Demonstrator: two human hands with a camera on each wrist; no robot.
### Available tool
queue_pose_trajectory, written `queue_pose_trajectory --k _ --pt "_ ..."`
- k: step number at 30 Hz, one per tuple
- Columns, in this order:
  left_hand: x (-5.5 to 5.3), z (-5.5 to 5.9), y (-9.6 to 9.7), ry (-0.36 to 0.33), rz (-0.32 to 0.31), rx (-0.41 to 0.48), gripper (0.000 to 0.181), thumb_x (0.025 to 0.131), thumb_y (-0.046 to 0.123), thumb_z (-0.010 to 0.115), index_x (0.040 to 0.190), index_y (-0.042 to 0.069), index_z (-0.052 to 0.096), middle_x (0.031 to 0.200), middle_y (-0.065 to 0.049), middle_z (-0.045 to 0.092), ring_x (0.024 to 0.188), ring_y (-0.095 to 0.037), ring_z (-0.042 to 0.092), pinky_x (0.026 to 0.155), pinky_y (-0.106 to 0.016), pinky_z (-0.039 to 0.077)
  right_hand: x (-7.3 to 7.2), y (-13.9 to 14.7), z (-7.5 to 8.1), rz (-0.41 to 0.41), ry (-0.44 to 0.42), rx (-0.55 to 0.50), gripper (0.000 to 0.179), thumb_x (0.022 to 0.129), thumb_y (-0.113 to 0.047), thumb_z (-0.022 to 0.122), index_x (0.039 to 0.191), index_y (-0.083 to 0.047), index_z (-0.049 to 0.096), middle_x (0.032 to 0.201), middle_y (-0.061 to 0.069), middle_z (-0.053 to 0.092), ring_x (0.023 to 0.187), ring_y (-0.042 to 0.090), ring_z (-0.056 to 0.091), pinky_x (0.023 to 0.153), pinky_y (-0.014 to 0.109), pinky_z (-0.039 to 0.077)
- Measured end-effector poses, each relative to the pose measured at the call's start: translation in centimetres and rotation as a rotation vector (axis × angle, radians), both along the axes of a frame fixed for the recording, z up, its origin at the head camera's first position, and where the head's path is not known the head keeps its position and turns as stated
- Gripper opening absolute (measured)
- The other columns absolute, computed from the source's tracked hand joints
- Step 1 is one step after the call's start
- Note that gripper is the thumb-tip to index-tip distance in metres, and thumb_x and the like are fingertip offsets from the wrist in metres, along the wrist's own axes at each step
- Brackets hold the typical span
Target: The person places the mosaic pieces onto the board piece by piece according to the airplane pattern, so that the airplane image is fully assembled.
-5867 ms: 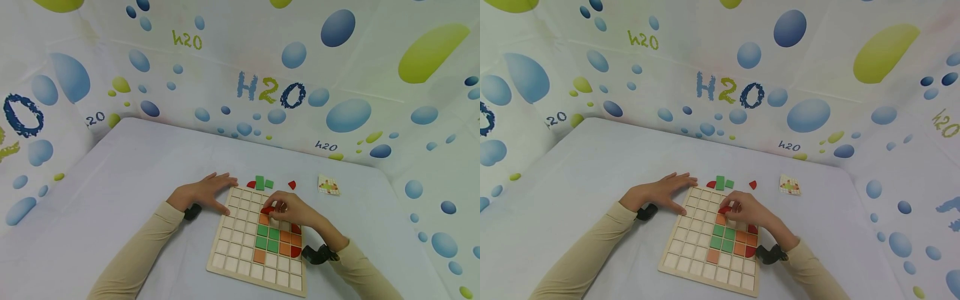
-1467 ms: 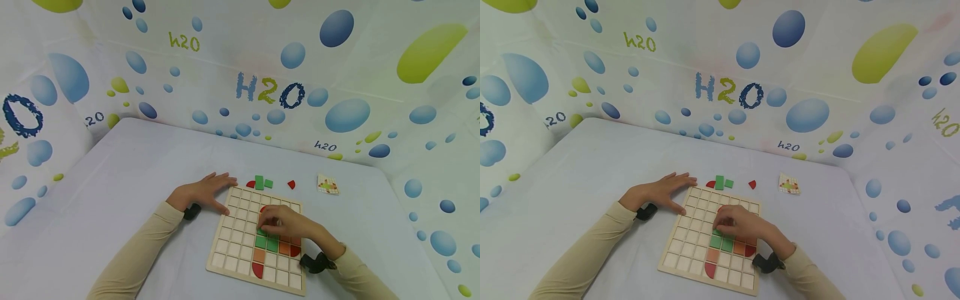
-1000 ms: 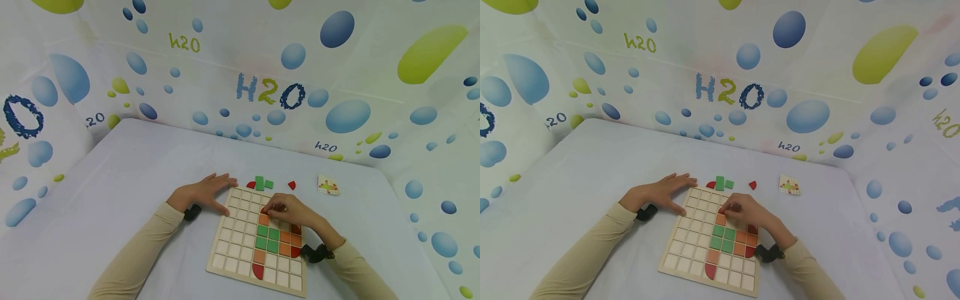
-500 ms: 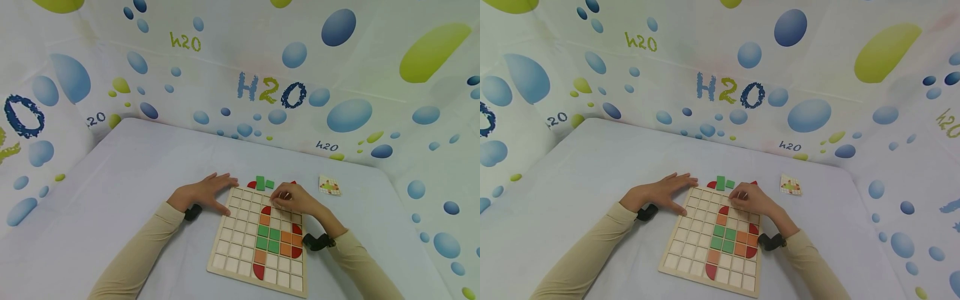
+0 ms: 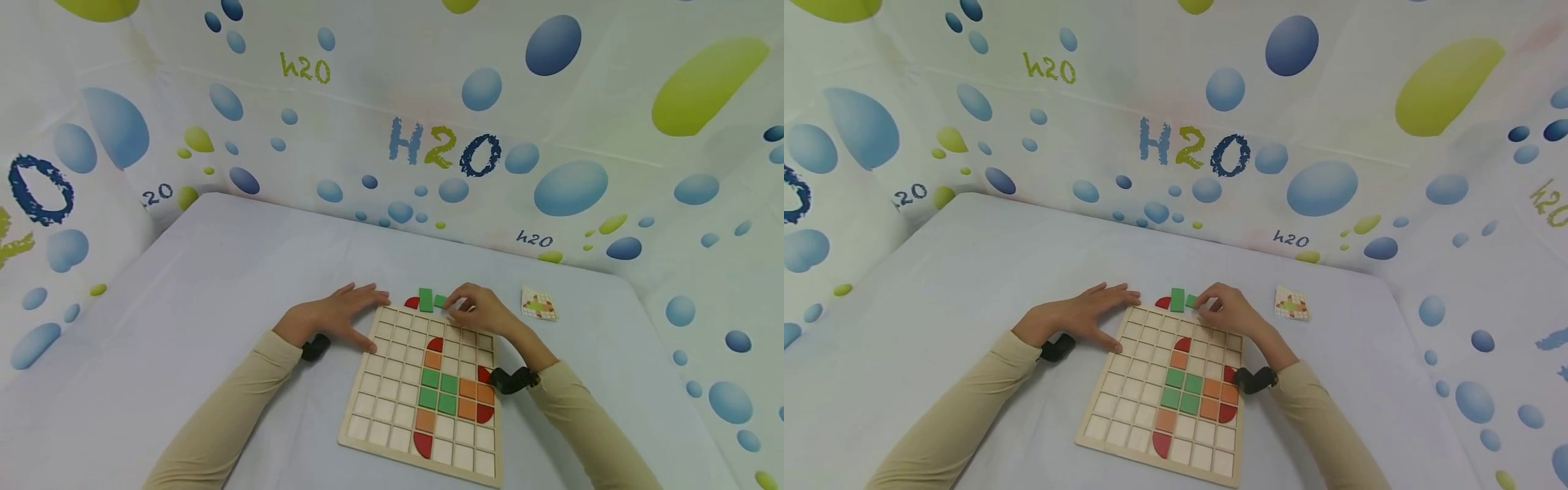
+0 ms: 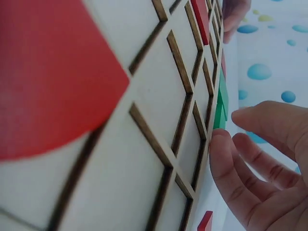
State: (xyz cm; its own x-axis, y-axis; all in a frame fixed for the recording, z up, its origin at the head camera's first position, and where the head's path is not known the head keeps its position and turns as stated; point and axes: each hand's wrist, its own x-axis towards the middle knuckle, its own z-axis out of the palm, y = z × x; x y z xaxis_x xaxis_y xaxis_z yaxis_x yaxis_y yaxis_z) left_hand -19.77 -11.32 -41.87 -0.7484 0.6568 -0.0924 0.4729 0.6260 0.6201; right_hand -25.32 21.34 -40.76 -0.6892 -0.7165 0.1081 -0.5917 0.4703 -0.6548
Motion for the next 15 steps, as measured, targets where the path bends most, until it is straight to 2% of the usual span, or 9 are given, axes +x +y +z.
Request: queue_pose_trajectory --k 5,10,15 --pt "-0.02 -0.08 0.04 0.007 -0.005 -0.008 0.086 0.079 0.041 0.080 0.146 0.008 0.040 0.157 -0.012 0.031 0.149 -0.033 0.013 0.119 -0.056 0.003 -0.28 -0.23 -0.19 -0.032 -0.043 0.008 0.014 0.088 0.001 0.067 0.102 0.003 0.067 0.106 0.020 0.060 0.078 0.027 0.069 0.074 0.036 0.057" --pt "0.03 0.05 0.05 0.006 -0.004 -0.010 0.086 0.078 0.042 0.080 0.146 0.008 0.040 0.157 -0.012 0.031 0.149 -0.033 0.013 0.119 -0.055 0.004 -0.31 -0.66 -0.11 -0.028 -0.078 0.020 0.014 0.088 -0.001 0.069 0.101 0.004 0.066 0.114 0.022 0.056 0.077 0.027 0.069 0.075 0.036 0.057" --pt "0.03 -0.06 -0.02 0.014 -0.005 -0.012 0.087 0.078 0.042 0.080 0.146 0.008 0.040 0.157 -0.012 0.032 0.149 -0.033 0.014 0.119 -0.055 0.004 -0.27 -0.96 -0.17 -0.025 -0.067 0.021 0.015 0.087 0.001 0.069 0.102 0.004 0.065 0.115 0.022 0.057 0.076 0.026 0.068 0.074 0.035 0.056"
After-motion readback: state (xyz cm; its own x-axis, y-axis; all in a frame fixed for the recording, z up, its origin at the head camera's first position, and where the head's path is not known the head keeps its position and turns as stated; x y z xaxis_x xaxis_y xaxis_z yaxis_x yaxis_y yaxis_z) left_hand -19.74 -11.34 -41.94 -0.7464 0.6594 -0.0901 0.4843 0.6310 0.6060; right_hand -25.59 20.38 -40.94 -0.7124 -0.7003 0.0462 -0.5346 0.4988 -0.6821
